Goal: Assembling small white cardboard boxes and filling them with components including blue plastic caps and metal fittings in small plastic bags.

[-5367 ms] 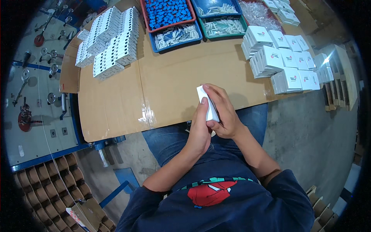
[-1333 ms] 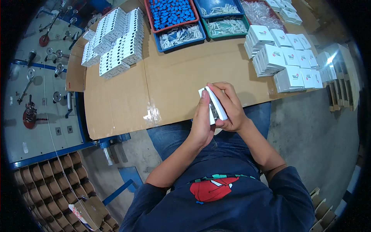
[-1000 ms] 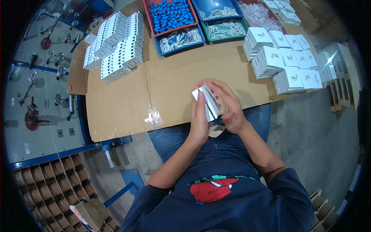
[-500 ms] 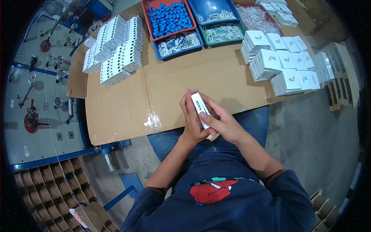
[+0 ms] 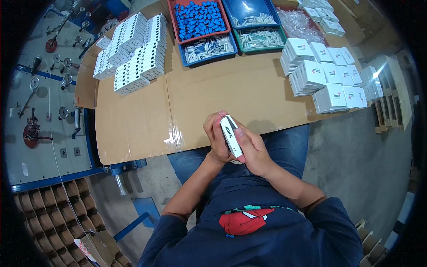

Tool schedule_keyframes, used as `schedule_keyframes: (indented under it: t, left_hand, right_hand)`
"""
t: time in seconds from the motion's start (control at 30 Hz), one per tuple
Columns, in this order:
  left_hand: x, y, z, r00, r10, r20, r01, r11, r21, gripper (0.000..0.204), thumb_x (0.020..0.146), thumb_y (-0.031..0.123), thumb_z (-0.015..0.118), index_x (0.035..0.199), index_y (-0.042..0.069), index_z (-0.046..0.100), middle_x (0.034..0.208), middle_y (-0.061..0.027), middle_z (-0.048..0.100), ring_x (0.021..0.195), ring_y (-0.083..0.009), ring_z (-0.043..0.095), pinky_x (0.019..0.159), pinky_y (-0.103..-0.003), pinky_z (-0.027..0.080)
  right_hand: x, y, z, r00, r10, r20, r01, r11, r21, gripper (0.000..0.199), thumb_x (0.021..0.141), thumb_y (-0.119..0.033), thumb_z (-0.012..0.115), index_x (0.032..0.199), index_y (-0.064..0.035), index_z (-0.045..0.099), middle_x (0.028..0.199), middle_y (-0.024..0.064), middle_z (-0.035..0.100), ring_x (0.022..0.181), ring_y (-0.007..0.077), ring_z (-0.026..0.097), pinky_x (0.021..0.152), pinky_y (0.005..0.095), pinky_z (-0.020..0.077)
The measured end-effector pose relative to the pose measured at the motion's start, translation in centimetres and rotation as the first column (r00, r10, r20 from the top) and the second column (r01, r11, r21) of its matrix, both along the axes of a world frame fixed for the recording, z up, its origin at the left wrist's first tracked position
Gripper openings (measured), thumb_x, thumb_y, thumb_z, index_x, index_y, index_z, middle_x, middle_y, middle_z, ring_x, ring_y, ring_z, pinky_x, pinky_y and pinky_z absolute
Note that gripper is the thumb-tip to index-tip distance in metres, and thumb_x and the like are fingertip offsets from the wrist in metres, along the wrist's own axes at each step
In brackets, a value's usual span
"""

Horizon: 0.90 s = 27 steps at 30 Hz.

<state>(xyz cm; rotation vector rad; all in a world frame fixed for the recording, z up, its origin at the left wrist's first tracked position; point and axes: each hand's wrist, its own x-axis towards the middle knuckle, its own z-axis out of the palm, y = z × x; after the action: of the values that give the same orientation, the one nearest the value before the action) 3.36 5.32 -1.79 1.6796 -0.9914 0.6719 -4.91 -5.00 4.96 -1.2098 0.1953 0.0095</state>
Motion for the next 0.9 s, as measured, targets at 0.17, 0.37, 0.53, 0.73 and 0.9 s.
schedule_keyframes:
  t: [0.17, 0.37, 0.53, 0.73, 0.9]
  left_hand:
    - [-0.2, -0.5, 0.2, 0.963, -0.085, -0.256, 0.052, 0.99, -0.134, 0.091, 0.096, 0.06, 0.059, 0.155, -0.002, 0.026, 0.143, -0.0208, 0.046, 0.12, -0.0338, 0.056, 0.101, -0.044, 0.048]
    - [1.1, -1.3, 5.7, 0.113, -0.512, -0.851, -0.122, 0.843, -0.523, 0.091, 0.099, 0.078, 0.025, 0.154, 0.006, 0.037, 0.137, -0.0135, 0.055, 0.122, -0.0227, 0.056, 0.107, -0.039, 0.043]
    - [1.1, -0.3, 7.7, -0.245, -0.489, -0.837, -0.03, 0.867, -0.498, 0.09, 0.097, 0.081, 0.023, 0.147, 0.009, 0.043, 0.13, -0.0129, 0.058, 0.114, -0.0227, 0.063, 0.09, -0.036, 0.056]
    - [-0.1, -1.2, 8.6, -0.294, -0.558, -0.776, -0.055, 0.821, -0.569, 0.085, 0.096, 0.081, 0.026, 0.141, 0.012, 0.047, 0.123, -0.0112, 0.063, 0.113, -0.0251, 0.066, 0.091, -0.039, 0.058]
    - [-0.6, -1.8, 8.7, -0.292, -0.544, -0.787, -0.08, 0.834, -0.546, 0.081, 0.097, 0.079, 0.029, 0.138, 0.012, 0.049, 0.121, -0.0111, 0.064, 0.111, -0.0253, 0.067, 0.09, -0.041, 0.058]
  right_hand:
    - [1.0, -0.9, -0.1, 0.991, 0.016, 0.132, -0.006, 0.997, -0.079, 0.054, 0.112, -0.031, 0.042, 0.157, -0.0023, 0.035, 0.138, 0.0102, 0.056, 0.112, 0.0128, 0.059, 0.095, 0.0285, 0.0494]
    - [1.7, -5.1, 1.1, 0.979, 0.132, 0.157, 0.0, 0.765, -0.644, 0.085, 0.089, -0.033, 0.077, 0.159, -0.009, 0.035, 0.152, 0.0197, 0.047, 0.141, 0.0346, 0.045, 0.114, 0.0437, 0.039]
    - [3.2, -5.4, 0.5, 0.911, 0.247, 0.33, 0.141, 0.565, -0.813, 0.095, 0.076, -0.038, 0.086, 0.155, -0.0088, 0.042, 0.153, 0.0207, 0.043, 0.139, 0.0422, 0.045, 0.115, 0.0477, 0.0386]
    - [4.1, -5.7, -1.0, 0.794, 0.341, 0.503, 0.264, 0.551, -0.791, 0.083, 0.078, -0.046, 0.081, 0.145, -0.0053, 0.053, 0.144, 0.021, 0.051, 0.13, 0.0414, 0.051, 0.11, 0.0493, 0.0409]
    - [4.0, -5.6, -1.6, 0.756, 0.32, 0.57, 0.404, 0.457, -0.792, 0.079, 0.086, -0.059, 0.067, 0.143, -0.005, 0.056, 0.136, 0.0205, 0.055, 0.12, 0.0394, 0.055, 0.102, 0.0481, 0.0452]
